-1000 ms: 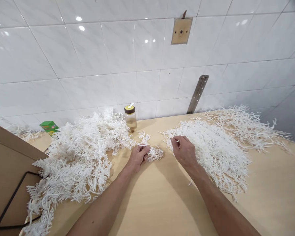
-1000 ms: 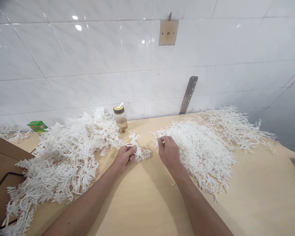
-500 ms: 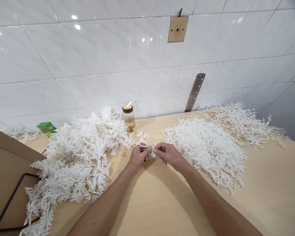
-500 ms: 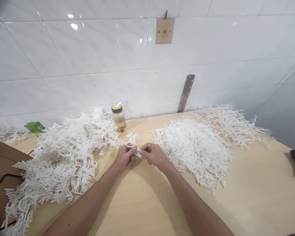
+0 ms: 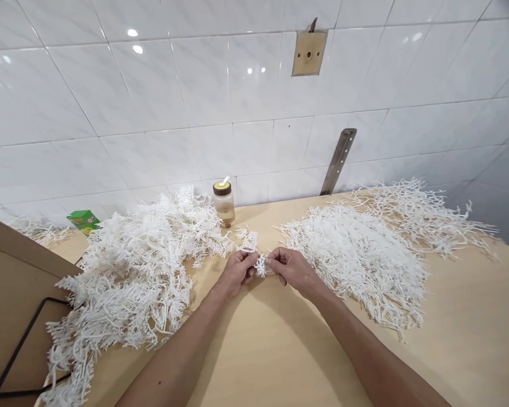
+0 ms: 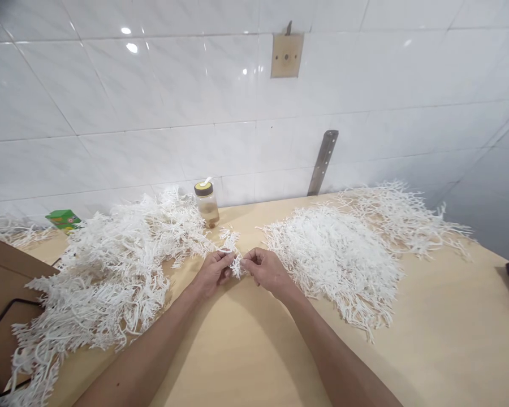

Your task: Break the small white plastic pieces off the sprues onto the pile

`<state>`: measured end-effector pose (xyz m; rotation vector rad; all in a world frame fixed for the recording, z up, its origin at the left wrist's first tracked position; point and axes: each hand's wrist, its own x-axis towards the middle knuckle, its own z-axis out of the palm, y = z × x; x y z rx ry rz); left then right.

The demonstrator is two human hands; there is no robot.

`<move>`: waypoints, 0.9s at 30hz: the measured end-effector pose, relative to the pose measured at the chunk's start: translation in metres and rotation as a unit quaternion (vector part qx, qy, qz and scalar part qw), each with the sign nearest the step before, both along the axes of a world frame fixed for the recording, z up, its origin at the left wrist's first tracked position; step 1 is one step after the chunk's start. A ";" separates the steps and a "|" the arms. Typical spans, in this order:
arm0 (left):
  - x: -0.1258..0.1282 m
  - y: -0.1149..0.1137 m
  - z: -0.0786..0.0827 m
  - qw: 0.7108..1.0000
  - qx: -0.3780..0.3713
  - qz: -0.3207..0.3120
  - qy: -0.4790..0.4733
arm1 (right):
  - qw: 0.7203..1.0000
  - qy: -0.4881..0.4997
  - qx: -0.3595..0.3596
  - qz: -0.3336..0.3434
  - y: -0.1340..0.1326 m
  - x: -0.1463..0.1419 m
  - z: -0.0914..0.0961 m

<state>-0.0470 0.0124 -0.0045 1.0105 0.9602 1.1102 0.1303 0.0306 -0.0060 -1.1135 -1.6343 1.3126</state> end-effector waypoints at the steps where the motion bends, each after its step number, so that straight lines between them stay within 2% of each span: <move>1: -0.001 0.000 0.001 1.000 0.003 -0.011 0.006 | 1.000 0.003 0.004 -0.006 0.000 0.000 0.001; 8: -0.006 0.001 0.000 0.998 -0.013 -0.038 0.051 | 0.994 -0.055 0.082 -0.048 -0.003 -0.001 0.007; 16: -0.004 0.000 0.003 0.994 -0.003 -0.071 0.078 | 0.976 -0.128 0.168 -0.052 -0.005 -0.001 0.012; 19: -0.001 0.000 0.001 0.995 -0.009 -0.069 0.076 | 0.977 -0.137 0.159 -0.040 -0.004 0.000 0.012; 24: 0.001 0.001 -0.007 0.996 0.022 -0.063 0.064 | 0.986 -0.132 0.089 -0.041 0.001 0.001 0.008; 27: 0.002 0.000 -0.006 0.996 0.024 -0.058 0.064 | 0.983 -0.149 0.094 -0.056 0.003 -0.002 0.007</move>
